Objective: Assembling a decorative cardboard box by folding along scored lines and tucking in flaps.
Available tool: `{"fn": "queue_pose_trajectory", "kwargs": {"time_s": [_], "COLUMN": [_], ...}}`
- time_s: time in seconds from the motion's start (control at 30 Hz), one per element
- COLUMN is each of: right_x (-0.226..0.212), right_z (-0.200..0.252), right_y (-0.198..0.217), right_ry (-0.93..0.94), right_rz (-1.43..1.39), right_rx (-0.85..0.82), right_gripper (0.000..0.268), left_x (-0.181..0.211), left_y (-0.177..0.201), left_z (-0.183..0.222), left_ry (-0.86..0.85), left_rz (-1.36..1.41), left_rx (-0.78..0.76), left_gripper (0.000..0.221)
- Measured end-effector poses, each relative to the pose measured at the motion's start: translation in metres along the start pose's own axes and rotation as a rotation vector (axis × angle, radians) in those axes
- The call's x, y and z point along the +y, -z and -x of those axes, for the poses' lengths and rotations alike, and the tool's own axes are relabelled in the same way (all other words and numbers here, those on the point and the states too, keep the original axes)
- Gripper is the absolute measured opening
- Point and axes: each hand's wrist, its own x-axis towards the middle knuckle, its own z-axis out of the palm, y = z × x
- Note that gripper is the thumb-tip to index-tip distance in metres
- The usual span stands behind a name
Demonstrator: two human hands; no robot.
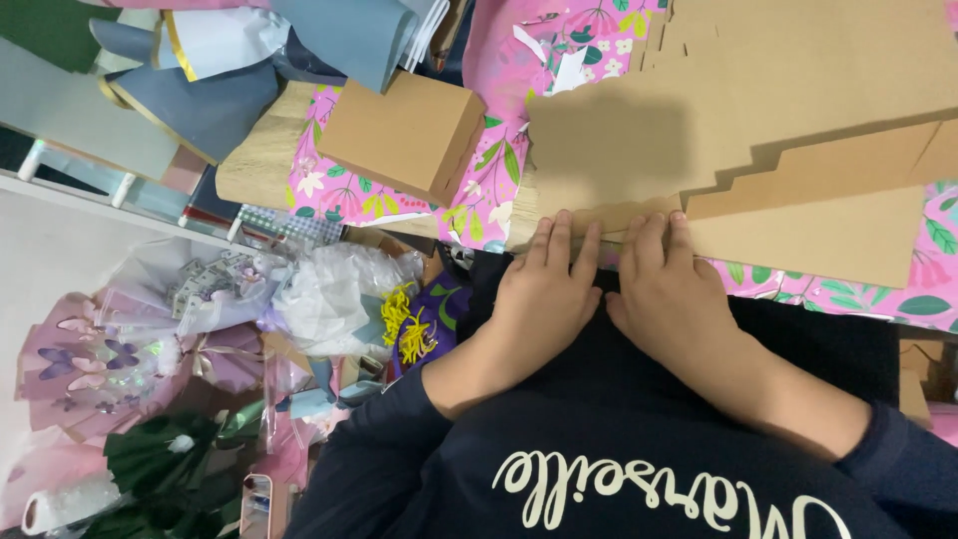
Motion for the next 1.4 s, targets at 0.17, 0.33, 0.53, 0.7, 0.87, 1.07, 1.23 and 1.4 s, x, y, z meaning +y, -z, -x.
{"fn": "queue_pose_trajectory", "kwargs": {"time_s": [0.17, 0.33, 0.53, 0.7, 0.87, 1.07, 1.23, 1.4], "right_x": [0.026, 0.040, 0.032, 0.032, 0.047, 0.097, 0.140, 0.162], "right_z": [-0.006, -0.013, -0.009, -0.007, -0.018, -0.025, -0.048, -0.078], "right_y": [-0.011, 0.006, 0.009, 0.005, -0.014, -0.008, -0.036, -0.047], "right_ry": [0.094, 0.181, 0.064, 0.025, 0.020, 0.012, 0.072, -0.012], "right_rz": [-0.003, -0.049, -0.165, -0.216, -0.168, -0.629, -0.614, -0.478], "right_rx": [0.011, -0.143, -0.413, -0.304, 0.063, -0.047, 0.312, -0.378], "right_gripper": [0.075, 0.072, 0.097, 0.095, 0.093, 0.059, 0.048, 0.072], "left_x": [-0.004, 0.001, 0.011, 0.007, -0.012, 0.011, 0.009, -0.002], "left_y": [0.011, -0.003, -0.012, -0.003, 0.012, 0.010, 0.012, 0.011], "left_z": [-0.012, -0.019, -0.023, -0.030, -0.058, -0.097, -0.119, -0.143], "left_ry": [-0.003, 0.005, 0.052, 0.082, 0.059, 0.019, 0.039, 0.021], "left_rz": [0.028, 0.023, -0.010, 0.078, 0.058, 0.155, 0.202, 0.187], "left_rx": [-0.052, -0.111, -0.117, -0.229, -0.262, -0.180, -0.312, -0.440], "left_gripper": [0.064, 0.066, 0.080, 0.077, 0.065, 0.086, 0.090, 0.088]}}
